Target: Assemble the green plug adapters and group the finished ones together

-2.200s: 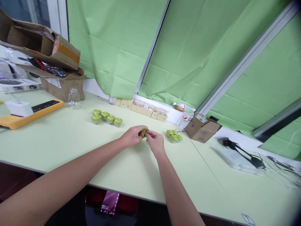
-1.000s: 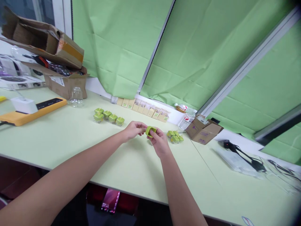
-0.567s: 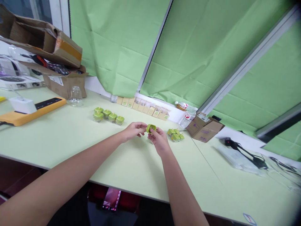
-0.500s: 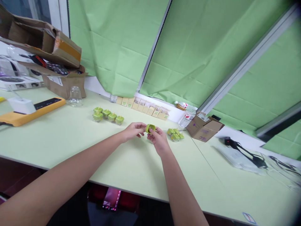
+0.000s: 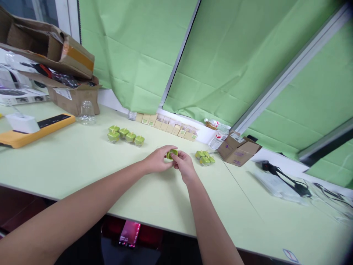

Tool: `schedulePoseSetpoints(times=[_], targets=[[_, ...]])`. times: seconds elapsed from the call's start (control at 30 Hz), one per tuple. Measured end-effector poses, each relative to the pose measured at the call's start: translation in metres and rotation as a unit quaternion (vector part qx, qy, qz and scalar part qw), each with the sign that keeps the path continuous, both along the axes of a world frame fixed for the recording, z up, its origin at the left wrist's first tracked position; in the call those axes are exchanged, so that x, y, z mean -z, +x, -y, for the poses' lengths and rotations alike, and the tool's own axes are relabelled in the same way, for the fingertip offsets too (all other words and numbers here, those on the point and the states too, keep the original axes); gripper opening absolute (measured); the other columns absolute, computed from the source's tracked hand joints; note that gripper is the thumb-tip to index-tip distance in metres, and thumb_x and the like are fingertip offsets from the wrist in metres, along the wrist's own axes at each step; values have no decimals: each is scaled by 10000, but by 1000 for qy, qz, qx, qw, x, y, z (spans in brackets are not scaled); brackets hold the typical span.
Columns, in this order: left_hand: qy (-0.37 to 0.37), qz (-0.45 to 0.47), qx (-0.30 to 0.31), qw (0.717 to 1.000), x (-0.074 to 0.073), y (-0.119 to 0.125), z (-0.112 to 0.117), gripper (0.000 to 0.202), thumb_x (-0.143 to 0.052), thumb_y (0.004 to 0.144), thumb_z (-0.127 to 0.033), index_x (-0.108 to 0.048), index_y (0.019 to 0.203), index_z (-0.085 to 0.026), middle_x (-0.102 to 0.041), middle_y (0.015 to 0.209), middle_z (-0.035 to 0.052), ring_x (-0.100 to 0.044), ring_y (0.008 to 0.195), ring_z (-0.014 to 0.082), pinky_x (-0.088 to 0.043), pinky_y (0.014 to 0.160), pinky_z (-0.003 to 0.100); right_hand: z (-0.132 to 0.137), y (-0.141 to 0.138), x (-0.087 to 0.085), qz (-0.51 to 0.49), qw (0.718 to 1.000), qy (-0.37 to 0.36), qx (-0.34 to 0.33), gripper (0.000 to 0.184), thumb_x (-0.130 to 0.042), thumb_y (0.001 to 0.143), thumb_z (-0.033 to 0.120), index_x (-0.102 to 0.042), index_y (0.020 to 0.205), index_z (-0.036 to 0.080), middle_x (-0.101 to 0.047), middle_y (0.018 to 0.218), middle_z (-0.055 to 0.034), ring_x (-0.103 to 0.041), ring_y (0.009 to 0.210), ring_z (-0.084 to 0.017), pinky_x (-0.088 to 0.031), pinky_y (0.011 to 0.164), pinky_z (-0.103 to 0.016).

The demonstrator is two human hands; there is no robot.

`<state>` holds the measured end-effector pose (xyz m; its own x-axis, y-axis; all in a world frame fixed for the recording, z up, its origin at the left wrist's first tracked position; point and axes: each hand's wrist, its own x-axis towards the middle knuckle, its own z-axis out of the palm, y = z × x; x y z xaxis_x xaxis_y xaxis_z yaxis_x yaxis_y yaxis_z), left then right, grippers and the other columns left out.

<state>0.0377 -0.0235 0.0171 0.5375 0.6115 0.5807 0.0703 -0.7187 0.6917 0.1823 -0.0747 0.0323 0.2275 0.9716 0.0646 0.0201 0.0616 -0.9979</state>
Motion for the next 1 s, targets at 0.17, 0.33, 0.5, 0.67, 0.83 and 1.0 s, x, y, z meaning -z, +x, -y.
schedulePoseSetpoints(times=[0.17, 0.33, 0.5, 0.67, 0.83, 1.0], targets=[[13, -7, -16, 1000, -2, -1, -5, 451, -659, 805, -362, -579, 1224, -213, -651, 1175, 72, -619, 966, 202, -497, 813, 308, 0, 9, -5, 109, 993, 14, 39, 379, -707, 704, 533, -651, 858, 191, -691, 849, -58, -560, 646, -150, -384, 532, -256], [12, 0, -78, 997, 2, -8, -17, 476, -671, 797, -412, -572, 1216, -209, -653, 1146, 71, -619, 943, 205, -500, 757, 298, 1, 38, 3, 408, 898, -8, 166, 316, -643, 762, 483, -698, 889, 198, -689, 980, -122, -599, 808, -228, -416, 700, -322], [39, -21, -96, 994, 7, -12, -23, 470, -670, 795, -408, -581, 1217, -222, -643, 1148, 67, -612, 945, 207, -503, 774, 308, 0, 42, 13, 497, 863, -67, 55, 215, -536, 829, 355, -652, 732, 202, -670, 750, -54, -591, 732, -186, -407, 685, -298], [42, -36, -93, 994, 9, -12, -24, 465, -665, 794, -386, -583, 1223, -227, -637, 1114, 68, -608, 942, 214, -507, 786, 318, -1, 31, 9, 343, 938, -23, 52, 221, -564, 829, 423, -634, 881, 220, -648, 927, -38, -633, 774, -178, -505, 647, -303], [44, -44, -85, 994, 11, -11, -24, 453, -675, 781, -362, -588, 1209, -240, -636, 1060, 61, -604, 927, 215, -509, 783, 319, -4, 25, 3, 80, 994, 35, 63, 453, -755, 688, 422, -589, 1059, 221, -606, 1118, -59, -674, 827, -182, -587, 674, -338], [47, -53, -92, 993, 12, -11, -25, 441, -676, 776, -347, -588, 1195, -244, -626, 1036, 56, -595, 910, 213, -508, 768, 320, -5, 25, 2, 38, 997, 66, 23, 461, -824, 630, 384, -651, 1013, 195, -683, 1038, -71, -661, 914, -190, -545, 841, -364]])
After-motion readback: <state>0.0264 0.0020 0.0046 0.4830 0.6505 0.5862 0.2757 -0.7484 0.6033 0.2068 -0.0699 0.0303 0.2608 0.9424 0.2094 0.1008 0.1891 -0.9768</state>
